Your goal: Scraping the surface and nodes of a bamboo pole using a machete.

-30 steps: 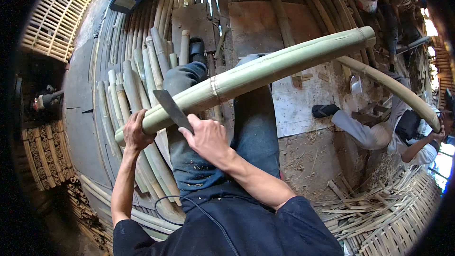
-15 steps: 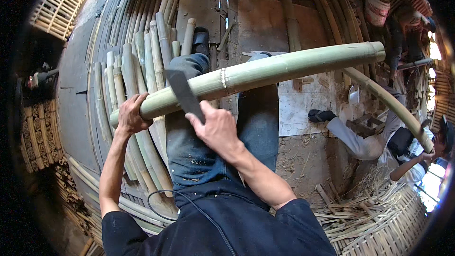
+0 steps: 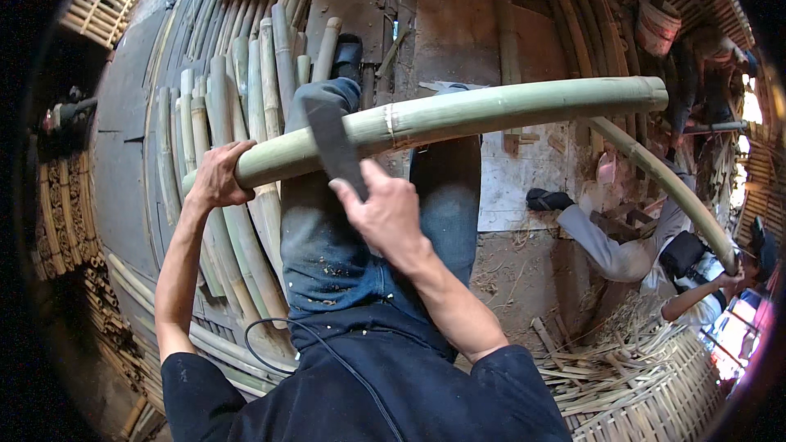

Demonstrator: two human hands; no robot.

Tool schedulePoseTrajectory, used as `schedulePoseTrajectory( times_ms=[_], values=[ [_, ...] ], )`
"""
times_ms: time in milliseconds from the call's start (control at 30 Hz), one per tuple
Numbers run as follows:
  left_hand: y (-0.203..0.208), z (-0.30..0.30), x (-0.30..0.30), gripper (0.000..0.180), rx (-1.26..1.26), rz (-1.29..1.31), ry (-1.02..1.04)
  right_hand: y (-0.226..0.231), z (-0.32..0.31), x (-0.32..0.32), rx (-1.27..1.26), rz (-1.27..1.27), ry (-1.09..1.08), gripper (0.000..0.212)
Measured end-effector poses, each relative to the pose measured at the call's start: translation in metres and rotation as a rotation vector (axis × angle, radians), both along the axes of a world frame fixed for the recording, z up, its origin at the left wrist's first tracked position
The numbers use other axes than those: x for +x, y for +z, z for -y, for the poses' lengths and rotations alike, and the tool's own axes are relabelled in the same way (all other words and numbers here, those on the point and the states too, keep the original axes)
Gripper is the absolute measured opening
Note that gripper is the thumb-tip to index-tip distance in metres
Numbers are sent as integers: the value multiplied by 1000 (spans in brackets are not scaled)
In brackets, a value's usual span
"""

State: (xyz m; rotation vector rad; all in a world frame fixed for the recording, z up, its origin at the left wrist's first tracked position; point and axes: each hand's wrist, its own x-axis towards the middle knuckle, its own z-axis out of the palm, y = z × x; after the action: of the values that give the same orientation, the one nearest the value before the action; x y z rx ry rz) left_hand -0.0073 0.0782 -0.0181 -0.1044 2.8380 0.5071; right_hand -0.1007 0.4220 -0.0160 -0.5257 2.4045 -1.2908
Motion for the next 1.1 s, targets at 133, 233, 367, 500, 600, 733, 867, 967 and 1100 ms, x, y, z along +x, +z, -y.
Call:
schedulePoseTrajectory(
  times_ms=[133,233,367,500,600,733,867,967,1100],
  values=[
    [1,5,2,83,40,75,46,17,-17,-17,-84,-38,-154,36],
    [1,8,-2,81,43,4,-4,44,-71,-56,88,-53,-485,33],
    [7,5,-17,76,76,52,-30,39,-69,-59,36,-84,-446,37],
    [6,9,-25,77,126,104,-55,9,10,-2,66,-57,30,38],
    [-1,12,-20,76,209,86,-49,8,13,10,18,37,73,38],
    [1,20,-24,74,303,118,-36,34,-44,-43,-20,-117,-301,39],
    [12,23,-36,77,368,183,-31,36,-78,-73,143,-76,-544,40],
    [11,22,-46,80,399,204,-48,14,-24,-32,-39,-82,-207,40],
    [8,21,-37,78,373,231,-26,3,12,3,35,23,87,38]
  ],
)
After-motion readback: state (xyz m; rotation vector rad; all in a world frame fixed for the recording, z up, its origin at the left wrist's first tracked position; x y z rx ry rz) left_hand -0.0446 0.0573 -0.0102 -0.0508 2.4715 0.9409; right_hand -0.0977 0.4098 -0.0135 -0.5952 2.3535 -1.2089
